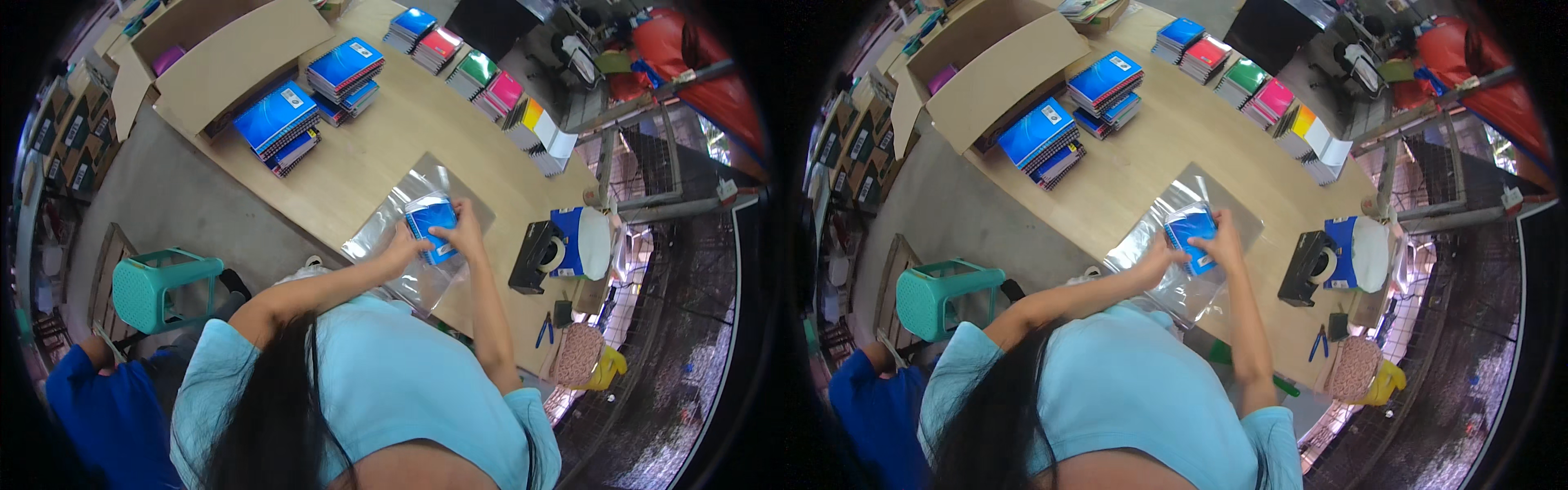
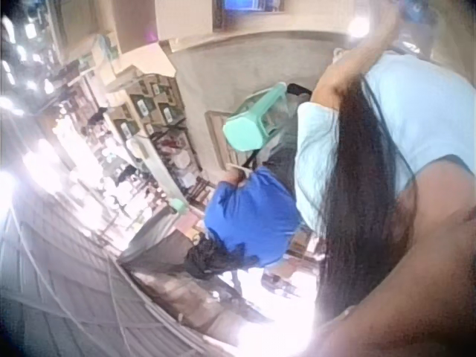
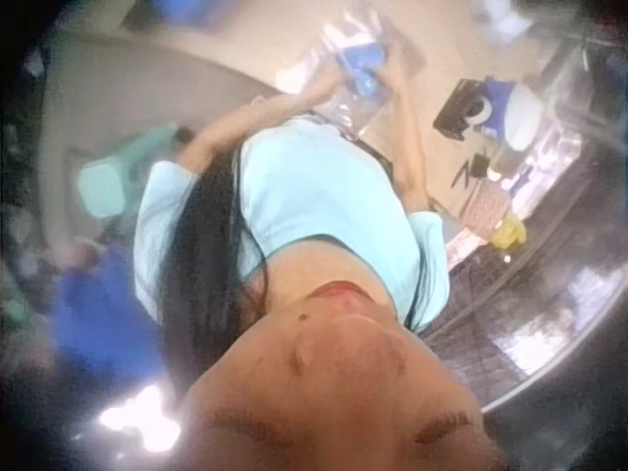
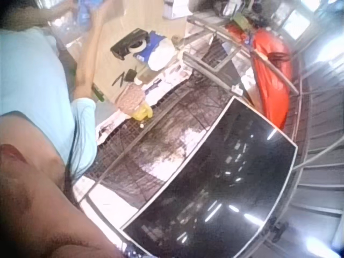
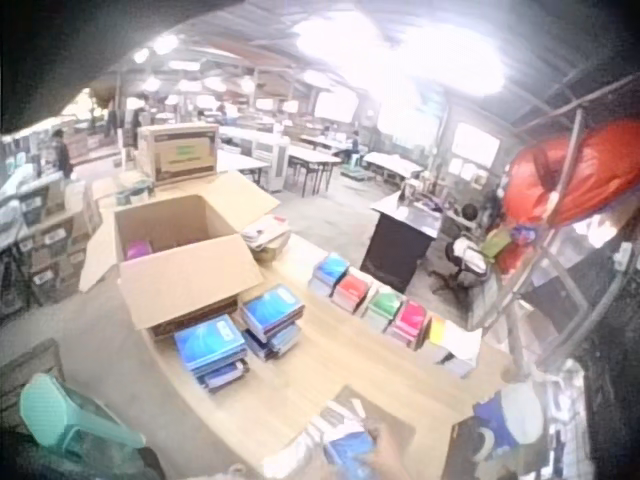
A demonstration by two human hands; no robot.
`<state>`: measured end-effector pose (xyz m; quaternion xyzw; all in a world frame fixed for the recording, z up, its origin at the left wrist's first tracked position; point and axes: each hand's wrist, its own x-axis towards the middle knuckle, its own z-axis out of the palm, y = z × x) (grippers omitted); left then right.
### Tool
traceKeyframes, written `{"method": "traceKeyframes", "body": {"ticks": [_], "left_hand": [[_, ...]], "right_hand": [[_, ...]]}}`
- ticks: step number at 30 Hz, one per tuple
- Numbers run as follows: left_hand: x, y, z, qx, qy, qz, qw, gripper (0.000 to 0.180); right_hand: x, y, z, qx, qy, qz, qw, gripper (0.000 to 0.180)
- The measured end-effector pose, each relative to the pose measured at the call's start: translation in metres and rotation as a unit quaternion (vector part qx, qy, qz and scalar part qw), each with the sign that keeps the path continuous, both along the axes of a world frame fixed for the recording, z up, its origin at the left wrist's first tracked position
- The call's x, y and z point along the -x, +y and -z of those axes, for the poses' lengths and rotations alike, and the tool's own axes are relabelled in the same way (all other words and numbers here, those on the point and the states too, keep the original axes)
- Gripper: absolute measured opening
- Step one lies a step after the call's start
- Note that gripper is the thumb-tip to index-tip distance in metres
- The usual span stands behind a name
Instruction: The person places a notebook on a silver foil sheet, wraps the sheet around the notebook, and secures it with tape using a tape dispenser. The person picks up another notebook, places it on a new foil sheet, and repeats the wrapping and taping process.
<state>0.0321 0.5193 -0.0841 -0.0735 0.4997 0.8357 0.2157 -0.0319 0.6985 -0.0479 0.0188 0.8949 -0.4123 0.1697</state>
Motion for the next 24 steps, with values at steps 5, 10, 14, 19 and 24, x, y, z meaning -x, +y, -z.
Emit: {"method": "traceKeyframes", "body": {"ticks": [5, 10, 14, 19, 24], "left_hand": [[-0.008, -0.009, -0.017, 0.2, 0.356, -0.059, 0.911, 0.113], [0.001, -0.024, 0.013, 0.213, 0.408, 0.027, 0.888, 0.116], [-0.002, -0.038, 0.001, 0.345, 0.403, -0.014, 0.848, 0.107], [0.005, -0.071, -0.016, 0.394, 0.49, -0.009, 0.778, 0.071], [0.04, -0.087, -0.038, 0.41, 0.608, 0.134, 0.666, 0.081]], "right_hand": [[-0.063, -0.031, 0.009, 0.182, 0.213, 0.123, 0.952, 0.106], [-0.075, -0.032, 0.08, 0.291, 0.134, 0.196, 0.927, 0.112], [-0.078, -0.018, 0.049, 0.242, 0.204, 0.127, 0.94, 0.107], [-0.09, 0.005, -0.077, -0.088, 0.402, -0.052, 0.91, 0.062], [-0.066, 0.003, -0.128, -0.206, 0.264, -0.238, 0.912, 0.027]]}}
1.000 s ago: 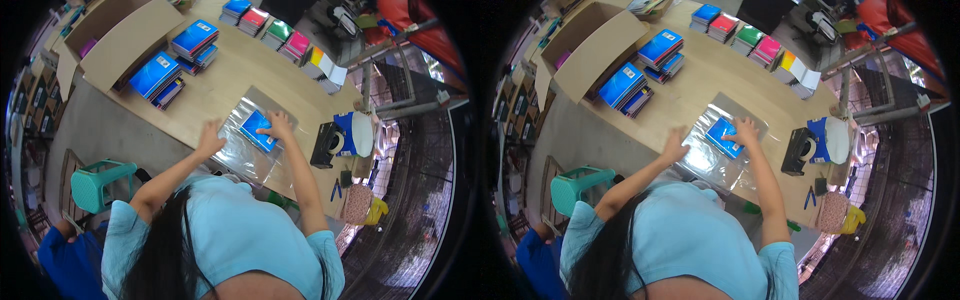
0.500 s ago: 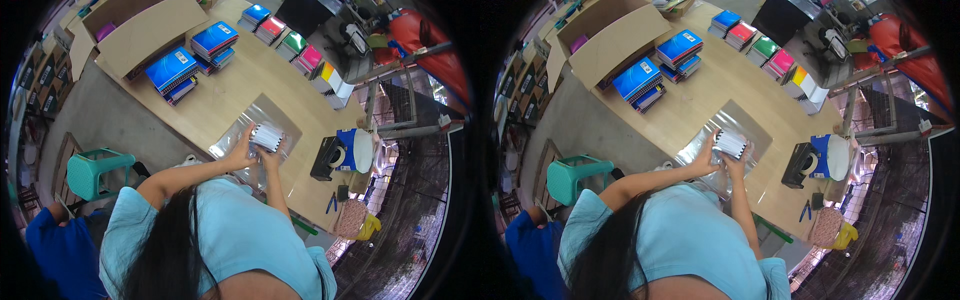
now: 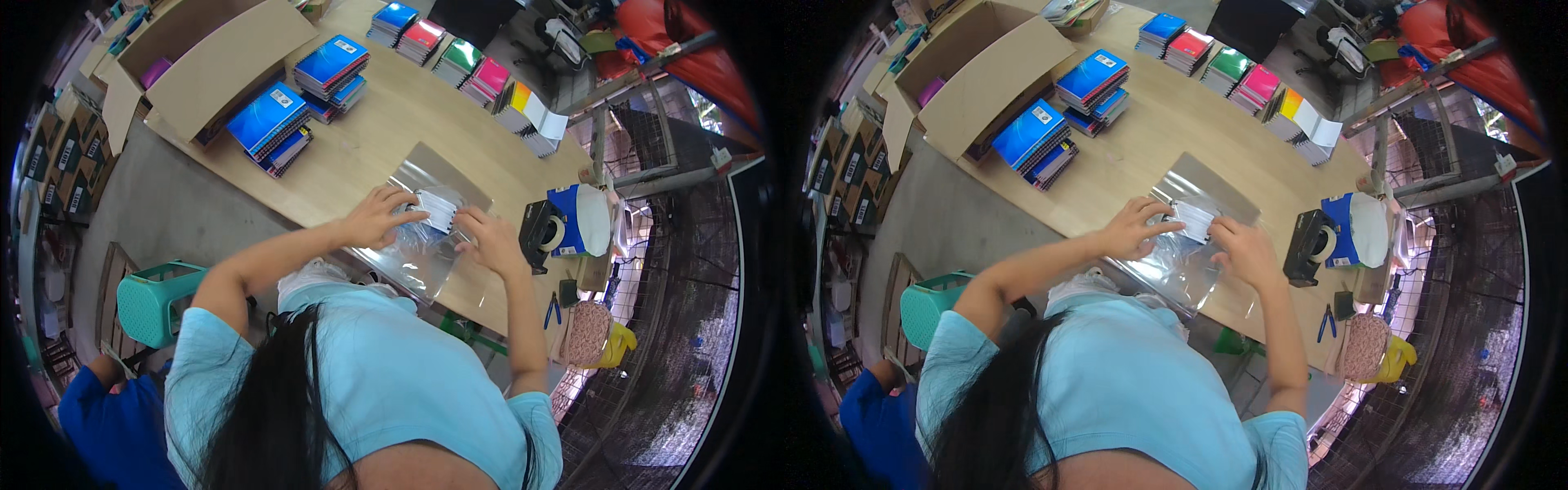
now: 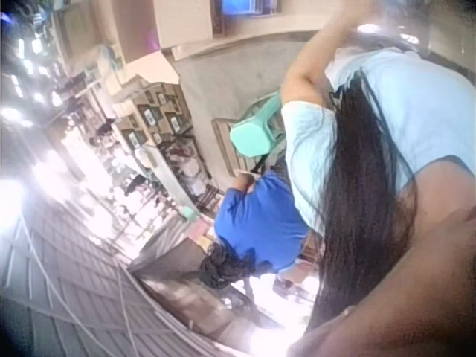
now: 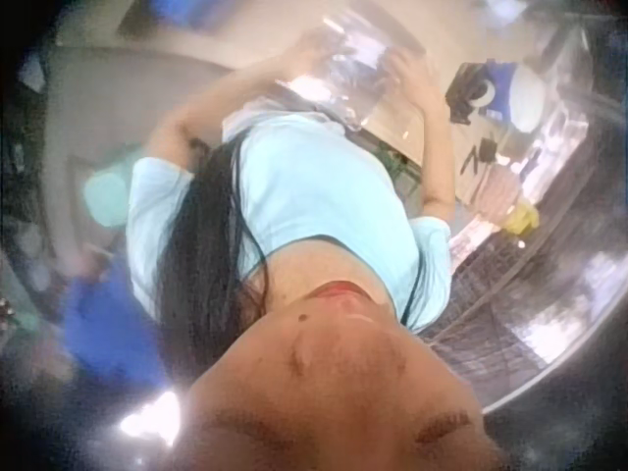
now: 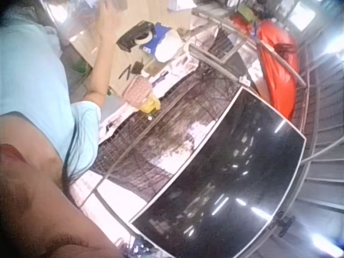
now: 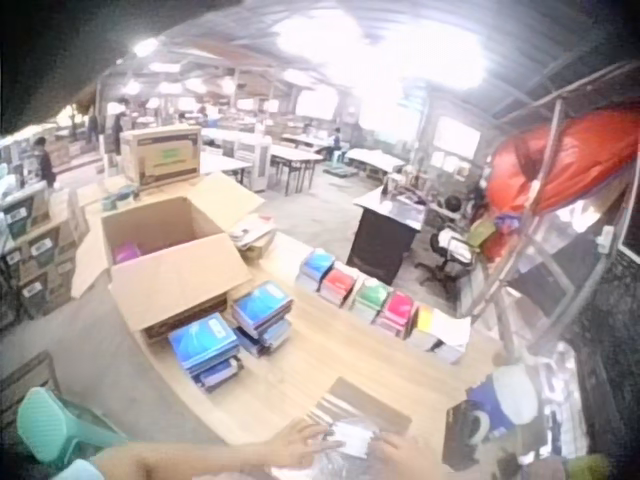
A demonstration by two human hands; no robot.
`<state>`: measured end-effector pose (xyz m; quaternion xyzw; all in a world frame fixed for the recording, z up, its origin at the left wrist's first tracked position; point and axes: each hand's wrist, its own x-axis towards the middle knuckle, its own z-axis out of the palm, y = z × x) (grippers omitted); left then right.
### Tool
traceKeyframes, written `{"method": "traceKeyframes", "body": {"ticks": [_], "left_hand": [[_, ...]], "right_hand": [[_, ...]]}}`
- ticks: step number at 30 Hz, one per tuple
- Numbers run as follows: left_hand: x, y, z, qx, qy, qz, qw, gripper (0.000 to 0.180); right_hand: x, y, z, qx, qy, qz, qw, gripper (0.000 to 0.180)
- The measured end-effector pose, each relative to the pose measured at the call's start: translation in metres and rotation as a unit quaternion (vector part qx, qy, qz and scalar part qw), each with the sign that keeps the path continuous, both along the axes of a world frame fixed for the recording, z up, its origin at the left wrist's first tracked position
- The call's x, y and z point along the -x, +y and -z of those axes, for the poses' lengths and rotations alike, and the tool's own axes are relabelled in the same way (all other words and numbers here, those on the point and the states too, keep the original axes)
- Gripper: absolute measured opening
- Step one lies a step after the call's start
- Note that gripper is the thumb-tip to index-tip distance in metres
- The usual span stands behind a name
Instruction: The person places a notebook on a silver foil sheet, wraps the sheet around the notebook, and secures it with tape using a tape dispenser. The person picks up another notebook, places it on a new foil sheet, and repeats the wrapping and taping process.
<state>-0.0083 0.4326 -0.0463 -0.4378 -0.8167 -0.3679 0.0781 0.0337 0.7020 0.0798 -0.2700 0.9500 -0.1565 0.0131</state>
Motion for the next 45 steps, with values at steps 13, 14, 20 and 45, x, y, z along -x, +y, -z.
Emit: {"method": "traceKeyframes", "body": {"ticks": [13, 14, 20, 45], "left_hand": [[0.056, 0.011, -0.046, 0.299, 0.087, 0.234, 0.921, 0.111], [0.056, 0.011, -0.046, 0.302, 0.076, 0.231, 0.922, 0.111], [0.057, 0.018, -0.041, 0.227, 0.099, 0.197, 0.949, 0.093], [0.027, 0.068, 0.005, -0.128, -0.176, -0.001, 0.976, 0.031]], "right_hand": [[0.052, -0.011, 0.026, 0.088, -0.003, -0.094, 0.992, 0.013], [0.054, -0.011, 0.029, 0.088, -0.004, -0.092, 0.992, 0.013], [0.053, -0.002, 0.118, 0.351, -0.038, 0.019, 0.935, 0.063], [0.053, -0.008, 0.134, 0.542, -0.236, 0.178, 0.787, 0.119]]}}
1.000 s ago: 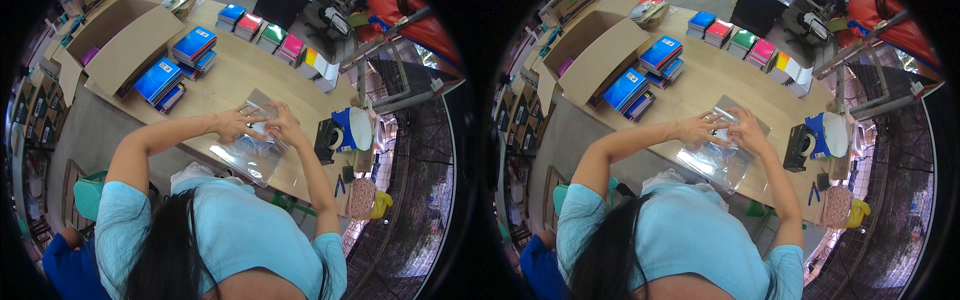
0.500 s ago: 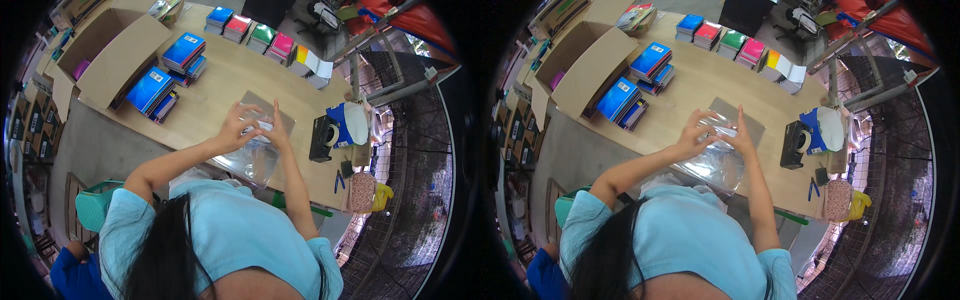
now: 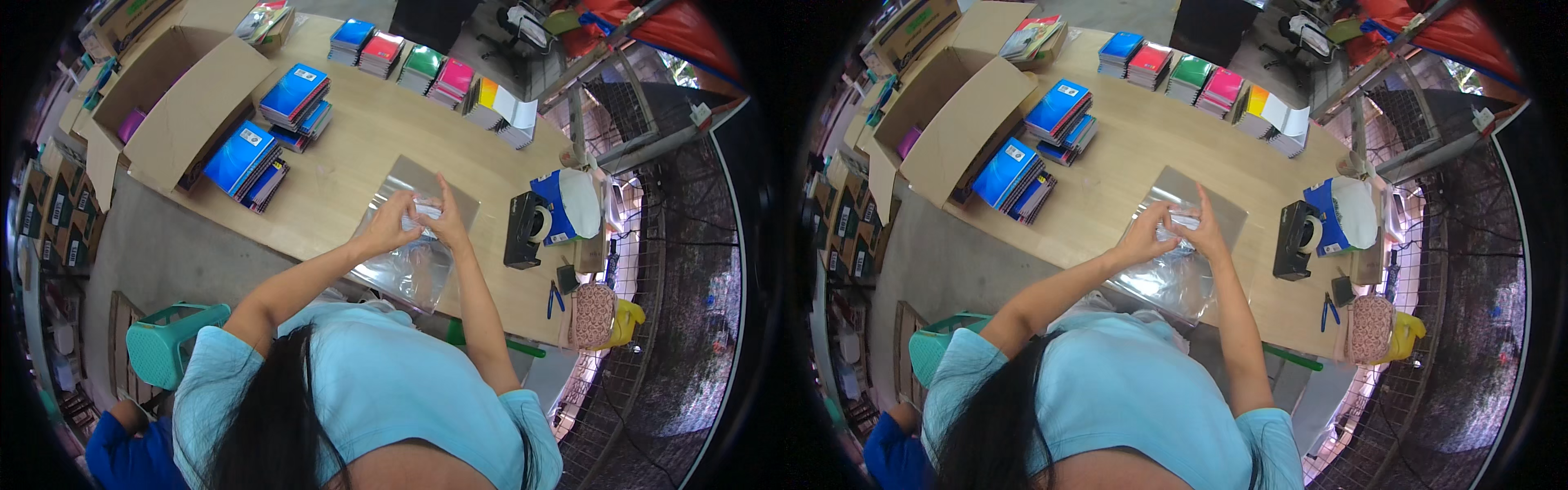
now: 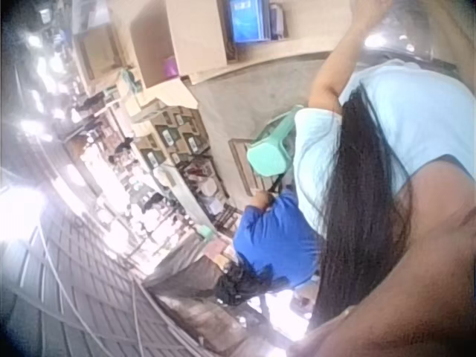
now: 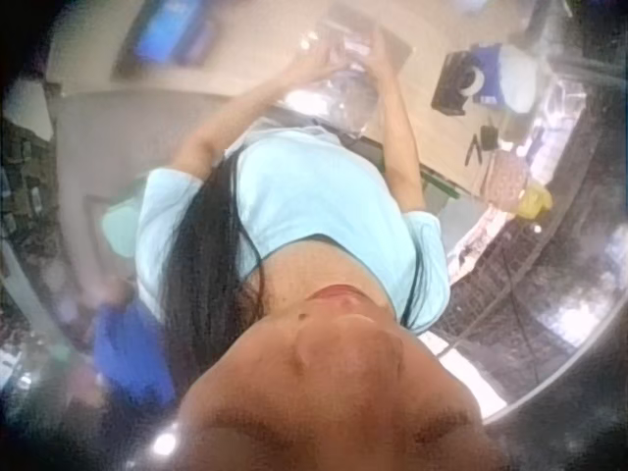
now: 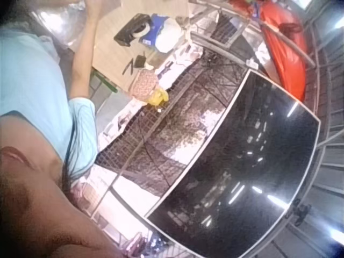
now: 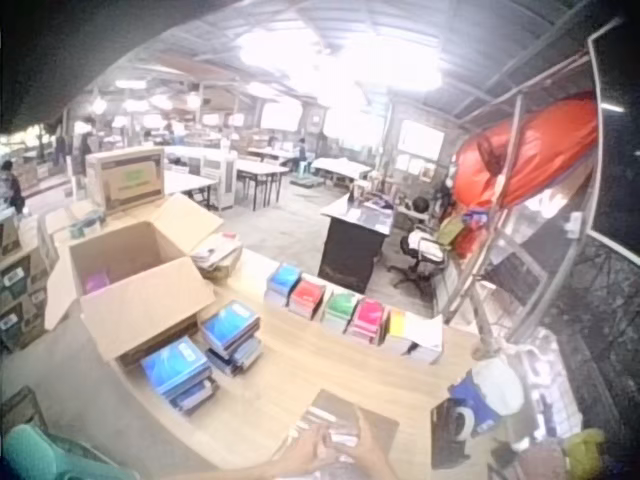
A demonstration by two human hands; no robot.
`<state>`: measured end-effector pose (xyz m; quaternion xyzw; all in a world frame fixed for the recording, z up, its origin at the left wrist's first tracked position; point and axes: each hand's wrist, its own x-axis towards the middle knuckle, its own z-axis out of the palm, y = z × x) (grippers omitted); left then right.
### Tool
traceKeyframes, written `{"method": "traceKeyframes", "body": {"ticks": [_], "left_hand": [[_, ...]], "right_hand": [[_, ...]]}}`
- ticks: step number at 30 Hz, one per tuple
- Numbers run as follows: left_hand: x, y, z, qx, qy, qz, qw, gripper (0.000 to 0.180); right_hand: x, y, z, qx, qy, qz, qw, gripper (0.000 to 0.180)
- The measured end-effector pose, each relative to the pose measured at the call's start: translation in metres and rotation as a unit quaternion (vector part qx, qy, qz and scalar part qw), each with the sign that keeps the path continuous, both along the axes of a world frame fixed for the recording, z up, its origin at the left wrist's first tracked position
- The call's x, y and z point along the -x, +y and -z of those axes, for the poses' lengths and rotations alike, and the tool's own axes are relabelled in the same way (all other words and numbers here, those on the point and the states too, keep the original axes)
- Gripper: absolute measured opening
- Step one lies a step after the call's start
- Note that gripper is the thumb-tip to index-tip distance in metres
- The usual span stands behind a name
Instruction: The person places a notebook on a silver foil sheet, wraps the sheet around the notebook, and secures it with tape using a tape dispenser. The person picks up another notebook, places it on a new foil sheet, and repeats the wrapping and taping process.
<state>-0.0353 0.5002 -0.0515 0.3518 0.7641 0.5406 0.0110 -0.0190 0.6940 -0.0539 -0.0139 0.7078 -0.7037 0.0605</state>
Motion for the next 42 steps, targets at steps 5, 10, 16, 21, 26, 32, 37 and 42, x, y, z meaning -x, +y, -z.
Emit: {"method": "traceKeyframes", "body": {"ticks": [5, 10, 16, 21, 26, 32, 37, 42], "left_hand": [[0.012, 0.014, -0.001, -0.065, -0.207, -0.128, 0.968, 0.066], [0.015, 0.008, 0.009, -0.149, -0.307, -0.013, 0.94, 0.064], [0.004, 0.017, 0.009, -0.139, -0.25, -0.067, 0.956, 0.025], [0.0, 0.02, 0.015, -0.122, -0.244, -0.116, 0.955, 0.017], [-0.009, 0.023, 0.005, -0.116, -0.244, -0.143, 0.952, 0.017], [-0.007, 0.025, 0.01, -0.144, -0.267, -0.138, 0.943, 0.015], [-0.005, 0.033, 0.005, -0.12, -0.239, -0.116, 0.957, 0.018], [-0.014, 0.026, 0.01, -0.133, -0.223, -0.145, 0.955, 0.018]], "right_hand": [[0.003, 0.005, 0.0, -0.03, 0.072, 0.077, 0.994, 0.113], [-0.004, 0.012, -0.013, -0.012, 0.133, 0.059, 0.989, 0.033], [-0.052, 0.011, -0.02, -0.313, 0.312, 0.083, 0.893, 0.021], [-0.07, 0.011, -0.05, -0.338, 0.3, 0.143, 0.88, 0.017], [-0.101, 0.191, -0.035, -0.428, 0.123, 0.525, 0.725, 0.018], [-0.108, 0.293, 0.012, -0.168, -0.358, 0.445, 0.804, 0.025], [-0.202, 0.308, 0.087, -0.259, -0.153, 0.483, 0.822, 0.025], [-0.171, 0.196, 0.1, 0.404, -0.261, 0.544, 0.688, 0.013]]}}
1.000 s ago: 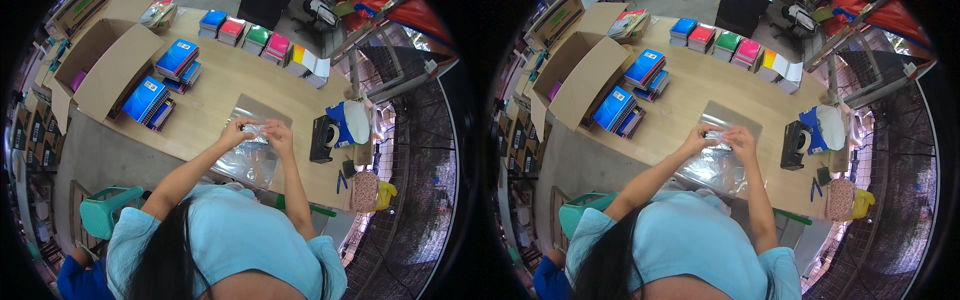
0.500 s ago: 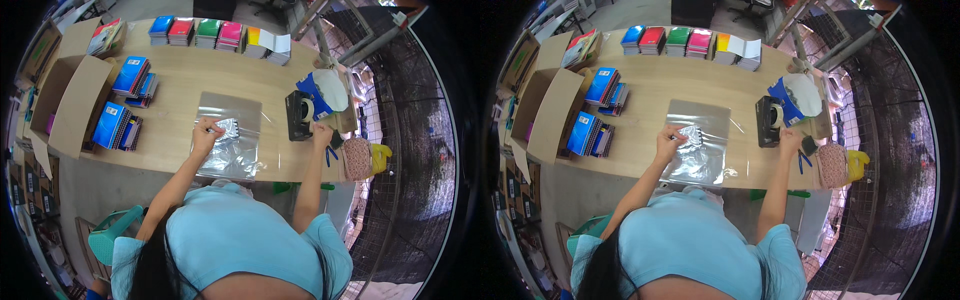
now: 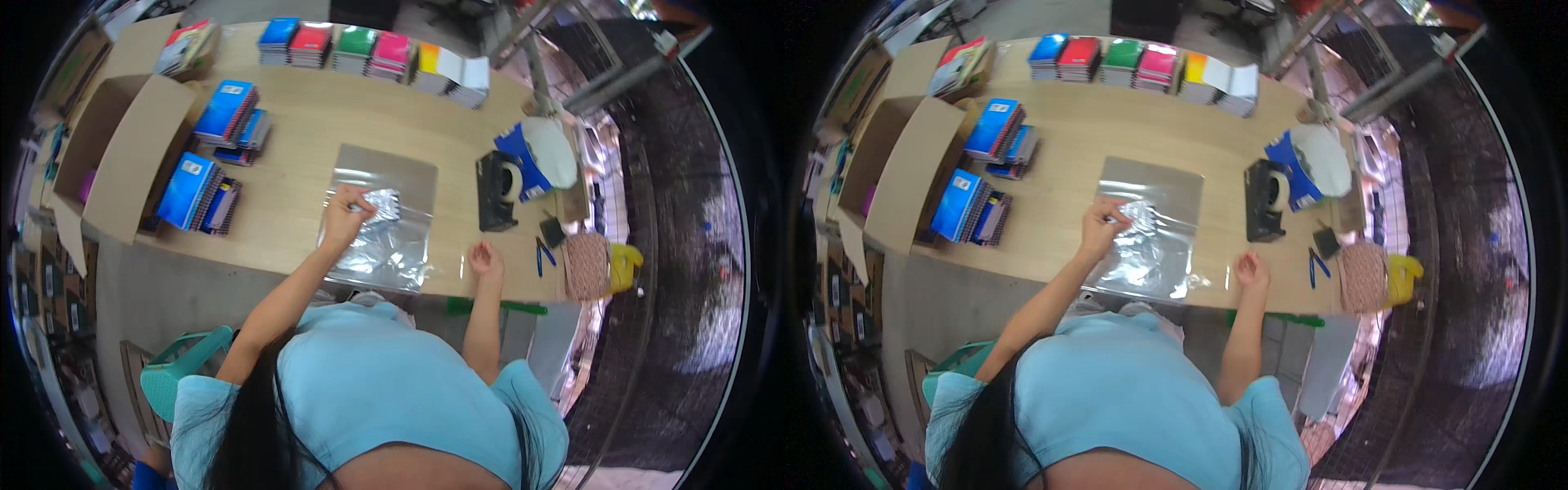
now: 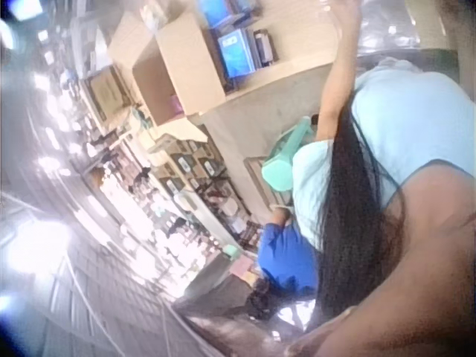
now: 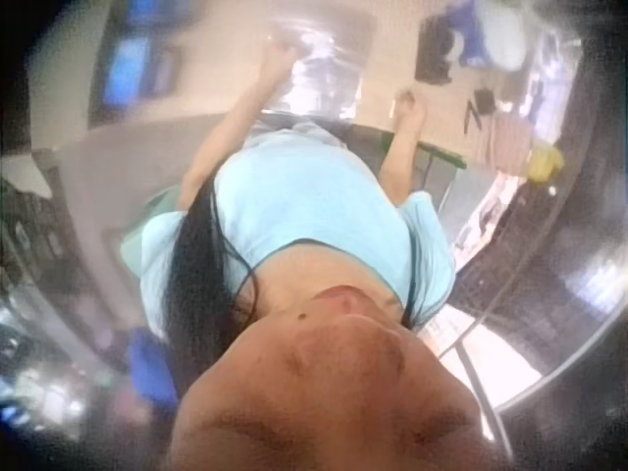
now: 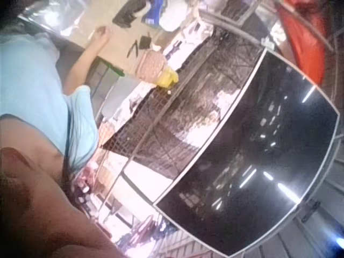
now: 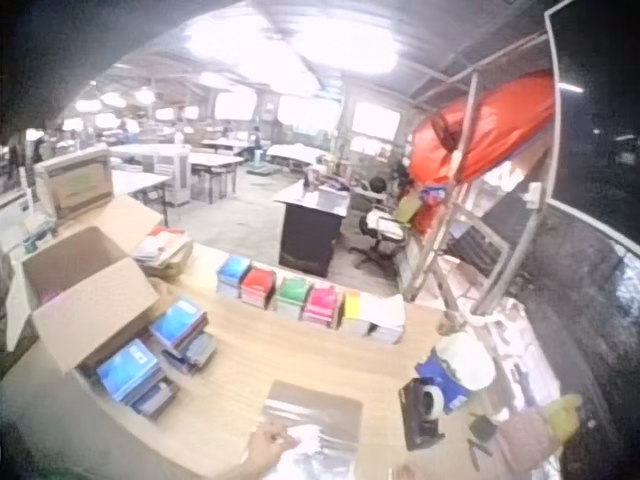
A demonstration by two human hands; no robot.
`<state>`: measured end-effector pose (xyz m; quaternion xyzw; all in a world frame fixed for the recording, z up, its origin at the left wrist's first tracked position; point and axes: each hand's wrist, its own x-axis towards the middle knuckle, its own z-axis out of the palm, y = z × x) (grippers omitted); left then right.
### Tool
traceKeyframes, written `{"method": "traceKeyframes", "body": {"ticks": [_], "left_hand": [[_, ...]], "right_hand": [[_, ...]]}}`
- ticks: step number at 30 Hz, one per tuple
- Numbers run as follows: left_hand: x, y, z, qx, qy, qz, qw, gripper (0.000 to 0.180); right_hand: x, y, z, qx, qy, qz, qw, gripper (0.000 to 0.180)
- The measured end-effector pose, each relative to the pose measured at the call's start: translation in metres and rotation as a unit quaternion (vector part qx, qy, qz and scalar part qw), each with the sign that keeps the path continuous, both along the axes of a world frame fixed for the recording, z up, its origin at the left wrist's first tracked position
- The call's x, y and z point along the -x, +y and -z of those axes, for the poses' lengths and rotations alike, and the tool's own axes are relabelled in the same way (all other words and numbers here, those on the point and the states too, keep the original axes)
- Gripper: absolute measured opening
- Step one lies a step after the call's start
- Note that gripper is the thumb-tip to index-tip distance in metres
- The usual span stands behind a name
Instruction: The person places a notebook on a silver foil sheet, wraps the sheet around the notebook, and secures it with tape using a tape dispenser. The person picks up another notebook, places it on a new foil sheet, and repeats the wrapping and taping process.
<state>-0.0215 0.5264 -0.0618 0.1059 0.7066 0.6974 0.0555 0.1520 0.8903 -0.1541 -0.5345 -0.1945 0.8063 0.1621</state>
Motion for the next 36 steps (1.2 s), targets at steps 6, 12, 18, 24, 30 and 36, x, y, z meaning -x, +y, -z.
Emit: {"method": "traceKeyframes", "body": {"ticks": [6, 12, 18, 24, 30, 36], "left_hand": [[-0.002, -0.003, -0.006, 0.005, 0.013, -0.005, 1.0, 0.016], [-0.003, 0.0, -0.008, 0.016, 0.004, 0.002, 1.0, 0.014], [0.021, -0.021, -0.001, -0.055, -0.067, 0.105, 0.991, 0.061], [0.027, -0.005, -0.074, 0.372, 0.309, 0.278, 0.83, 0.118], [0.027, -0.045, -0.059, 0.009, 0.058, 0.275, 0.96, 0.107], [0.012, -0.035, 0.021, 0.128, 0.091, 0.217, 0.964, 0.099]], "right_hand": [[0.065, -0.179, -0.118, -0.308, 0.145, -0.262, 0.903, 0.035], [0.098, -0.24, -0.135, -0.47, 0.019, -0.339, 0.815, 0.096], [0.086, -0.256, -0.091, -0.46, 0.066, -0.246, 0.85, 0.109], [0.041, -0.26, -0.004, -0.565, 0.011, -0.271, 0.779, 0.072], [0.076, -0.272, -0.119, -0.05, 0.393, -0.157, 0.904, 0.053], [0.096, -0.218, -0.063, -0.517, 0.166, -0.397, 0.74, 0.096]]}}
